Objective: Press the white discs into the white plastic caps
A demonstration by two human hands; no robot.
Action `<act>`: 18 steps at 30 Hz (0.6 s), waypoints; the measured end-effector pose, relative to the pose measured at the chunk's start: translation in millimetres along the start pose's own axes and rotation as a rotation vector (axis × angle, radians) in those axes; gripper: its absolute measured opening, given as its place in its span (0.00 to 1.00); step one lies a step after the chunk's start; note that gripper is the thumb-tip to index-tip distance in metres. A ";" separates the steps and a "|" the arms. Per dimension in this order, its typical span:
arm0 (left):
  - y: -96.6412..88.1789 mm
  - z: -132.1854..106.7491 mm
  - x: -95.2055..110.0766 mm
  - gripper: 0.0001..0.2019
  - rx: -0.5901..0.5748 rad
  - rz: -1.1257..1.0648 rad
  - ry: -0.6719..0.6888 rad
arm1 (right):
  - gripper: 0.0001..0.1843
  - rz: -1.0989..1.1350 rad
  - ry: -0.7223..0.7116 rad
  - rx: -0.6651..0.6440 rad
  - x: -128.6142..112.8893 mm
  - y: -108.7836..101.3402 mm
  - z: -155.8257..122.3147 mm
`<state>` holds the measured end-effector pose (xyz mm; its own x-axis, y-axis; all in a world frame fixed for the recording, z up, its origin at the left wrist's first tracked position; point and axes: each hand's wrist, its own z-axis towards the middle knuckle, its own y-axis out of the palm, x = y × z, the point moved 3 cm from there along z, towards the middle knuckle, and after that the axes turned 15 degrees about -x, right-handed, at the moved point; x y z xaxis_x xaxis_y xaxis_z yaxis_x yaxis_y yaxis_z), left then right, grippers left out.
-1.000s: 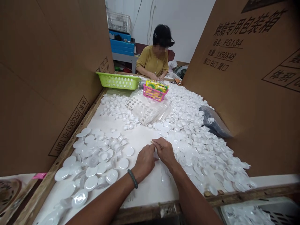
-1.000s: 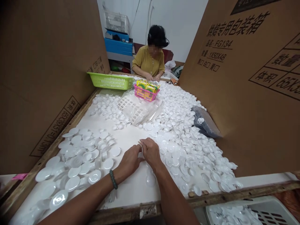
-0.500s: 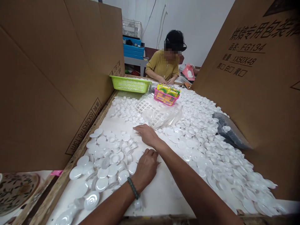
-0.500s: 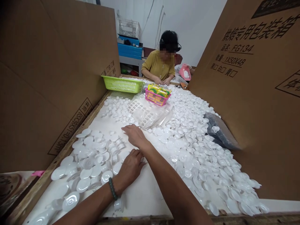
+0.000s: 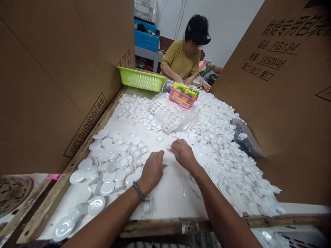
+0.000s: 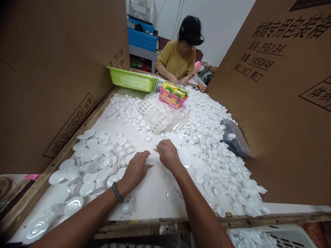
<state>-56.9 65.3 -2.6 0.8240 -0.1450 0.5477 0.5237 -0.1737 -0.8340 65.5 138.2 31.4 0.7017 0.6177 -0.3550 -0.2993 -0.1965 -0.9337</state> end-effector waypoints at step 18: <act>-1.3 0.8 1.9 0.10 -0.071 0.041 -0.049 | 0.11 -0.352 -0.173 -0.240 -39.5 31.0 -26.3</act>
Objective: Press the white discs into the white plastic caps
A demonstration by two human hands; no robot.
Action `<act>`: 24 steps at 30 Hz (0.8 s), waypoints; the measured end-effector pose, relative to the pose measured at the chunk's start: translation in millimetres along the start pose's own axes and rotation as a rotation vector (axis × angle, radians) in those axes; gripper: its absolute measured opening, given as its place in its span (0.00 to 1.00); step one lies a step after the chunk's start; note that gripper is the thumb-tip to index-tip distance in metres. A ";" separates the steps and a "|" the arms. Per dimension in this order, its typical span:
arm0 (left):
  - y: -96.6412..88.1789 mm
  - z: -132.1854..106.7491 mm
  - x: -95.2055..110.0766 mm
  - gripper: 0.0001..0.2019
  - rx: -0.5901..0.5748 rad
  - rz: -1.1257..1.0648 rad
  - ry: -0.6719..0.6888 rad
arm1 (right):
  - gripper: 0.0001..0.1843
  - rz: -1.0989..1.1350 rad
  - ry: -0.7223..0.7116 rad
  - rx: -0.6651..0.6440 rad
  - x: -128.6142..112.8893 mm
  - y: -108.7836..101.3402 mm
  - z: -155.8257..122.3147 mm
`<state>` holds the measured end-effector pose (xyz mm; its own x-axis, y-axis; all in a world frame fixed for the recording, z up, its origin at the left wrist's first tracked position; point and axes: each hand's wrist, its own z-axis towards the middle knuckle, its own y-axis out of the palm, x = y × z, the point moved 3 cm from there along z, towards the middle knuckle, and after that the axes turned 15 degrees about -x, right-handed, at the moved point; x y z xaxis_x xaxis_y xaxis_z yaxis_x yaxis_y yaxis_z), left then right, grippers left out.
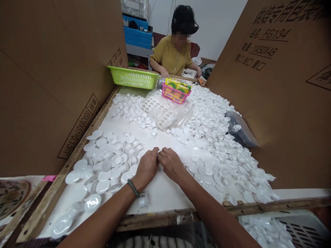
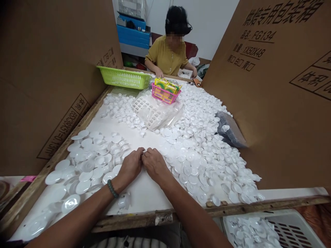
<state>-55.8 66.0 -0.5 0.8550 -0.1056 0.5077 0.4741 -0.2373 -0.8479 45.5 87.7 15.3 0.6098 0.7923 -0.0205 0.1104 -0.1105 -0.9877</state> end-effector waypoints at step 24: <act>-25.9 23.2 -2.3 0.07 -0.132 -0.423 -0.343 | 0.09 0.505 0.123 0.158 37.9 7.6 -16.4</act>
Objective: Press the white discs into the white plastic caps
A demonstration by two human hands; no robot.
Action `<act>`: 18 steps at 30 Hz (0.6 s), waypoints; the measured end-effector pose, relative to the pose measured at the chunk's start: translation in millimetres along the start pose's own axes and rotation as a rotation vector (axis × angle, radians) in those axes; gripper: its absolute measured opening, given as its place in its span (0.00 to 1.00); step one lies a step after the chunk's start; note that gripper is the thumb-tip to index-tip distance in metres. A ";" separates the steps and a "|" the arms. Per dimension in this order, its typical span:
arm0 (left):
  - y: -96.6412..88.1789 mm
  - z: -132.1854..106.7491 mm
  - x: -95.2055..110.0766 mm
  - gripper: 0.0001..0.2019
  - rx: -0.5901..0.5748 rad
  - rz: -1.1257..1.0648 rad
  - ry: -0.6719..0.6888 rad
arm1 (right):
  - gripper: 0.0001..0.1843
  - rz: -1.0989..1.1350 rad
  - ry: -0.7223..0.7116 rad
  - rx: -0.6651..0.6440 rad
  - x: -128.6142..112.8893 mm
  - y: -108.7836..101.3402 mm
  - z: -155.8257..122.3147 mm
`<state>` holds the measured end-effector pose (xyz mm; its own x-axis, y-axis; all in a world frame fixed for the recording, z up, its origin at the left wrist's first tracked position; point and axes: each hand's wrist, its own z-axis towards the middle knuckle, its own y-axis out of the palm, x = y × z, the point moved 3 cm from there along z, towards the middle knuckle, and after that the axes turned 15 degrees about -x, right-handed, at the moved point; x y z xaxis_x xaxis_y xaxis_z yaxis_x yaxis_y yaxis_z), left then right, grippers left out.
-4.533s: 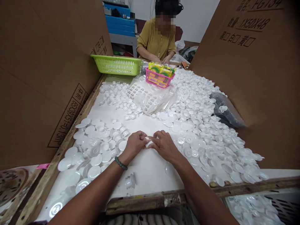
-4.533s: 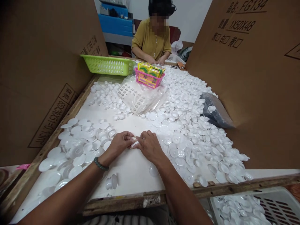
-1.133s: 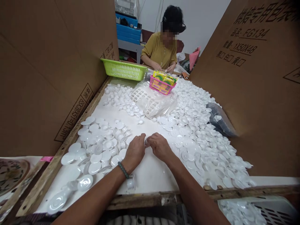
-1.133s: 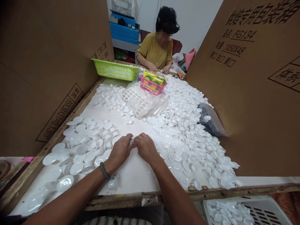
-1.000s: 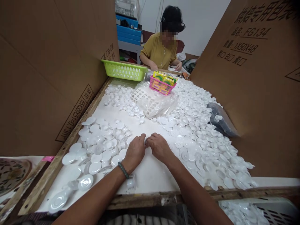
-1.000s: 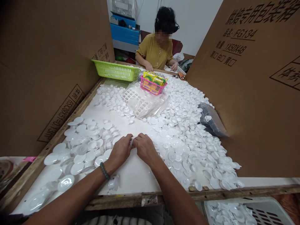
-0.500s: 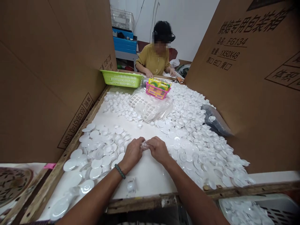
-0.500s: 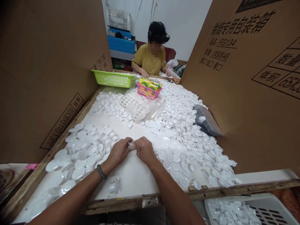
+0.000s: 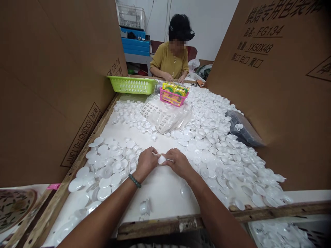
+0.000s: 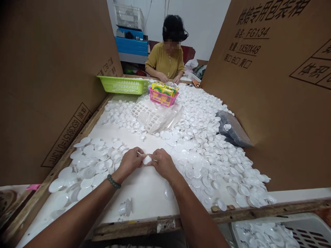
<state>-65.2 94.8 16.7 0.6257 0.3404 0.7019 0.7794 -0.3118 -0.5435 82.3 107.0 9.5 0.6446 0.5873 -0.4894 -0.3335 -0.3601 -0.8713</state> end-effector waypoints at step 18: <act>14.9 8.2 -19.5 0.11 -0.197 -0.477 -0.063 | 0.09 0.066 0.072 0.021 -1.7 6.5 2.9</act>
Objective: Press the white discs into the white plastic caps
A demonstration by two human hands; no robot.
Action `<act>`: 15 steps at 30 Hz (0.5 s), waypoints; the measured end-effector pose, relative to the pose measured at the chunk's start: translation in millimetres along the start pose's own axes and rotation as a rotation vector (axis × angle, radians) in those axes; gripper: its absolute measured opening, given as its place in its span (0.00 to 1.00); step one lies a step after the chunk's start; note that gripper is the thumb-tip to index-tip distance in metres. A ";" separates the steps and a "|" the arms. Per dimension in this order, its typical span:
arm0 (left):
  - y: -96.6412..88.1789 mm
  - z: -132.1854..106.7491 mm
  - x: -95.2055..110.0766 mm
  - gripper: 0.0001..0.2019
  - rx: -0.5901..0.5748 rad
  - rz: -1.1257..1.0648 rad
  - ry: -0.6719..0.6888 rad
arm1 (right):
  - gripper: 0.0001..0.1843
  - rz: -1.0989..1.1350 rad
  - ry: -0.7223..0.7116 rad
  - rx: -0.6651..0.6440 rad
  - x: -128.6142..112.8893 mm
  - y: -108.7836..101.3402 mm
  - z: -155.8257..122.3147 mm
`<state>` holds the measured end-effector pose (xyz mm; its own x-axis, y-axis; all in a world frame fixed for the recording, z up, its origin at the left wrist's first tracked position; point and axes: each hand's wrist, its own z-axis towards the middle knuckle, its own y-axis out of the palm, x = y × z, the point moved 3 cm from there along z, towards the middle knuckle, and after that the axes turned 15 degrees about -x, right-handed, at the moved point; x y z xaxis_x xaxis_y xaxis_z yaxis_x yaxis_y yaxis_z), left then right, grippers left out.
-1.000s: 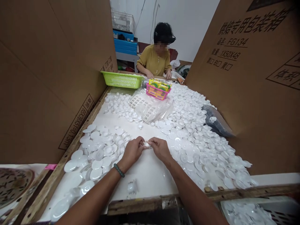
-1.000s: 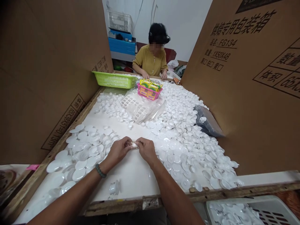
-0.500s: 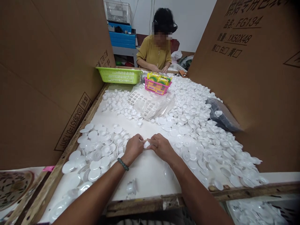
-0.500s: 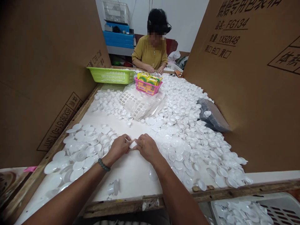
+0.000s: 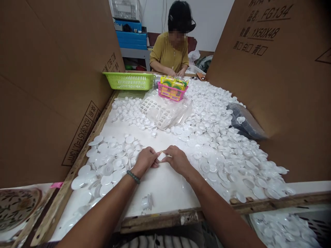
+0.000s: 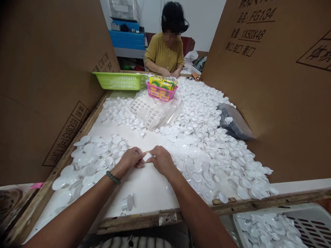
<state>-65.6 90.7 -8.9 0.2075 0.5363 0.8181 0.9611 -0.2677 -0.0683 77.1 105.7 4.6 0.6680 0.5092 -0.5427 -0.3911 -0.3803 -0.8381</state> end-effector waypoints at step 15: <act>-1.9 -4.6 -2.0 0.15 -0.142 -0.046 0.123 | 0.09 0.148 -0.113 -0.091 -4.9 -2.5 -6.5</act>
<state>-68.6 86.5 -7.7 0.1314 0.4510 0.8828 0.9319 -0.3598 0.0451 78.9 99.1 9.7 0.5299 0.5240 -0.6668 -0.4176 -0.5232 -0.7429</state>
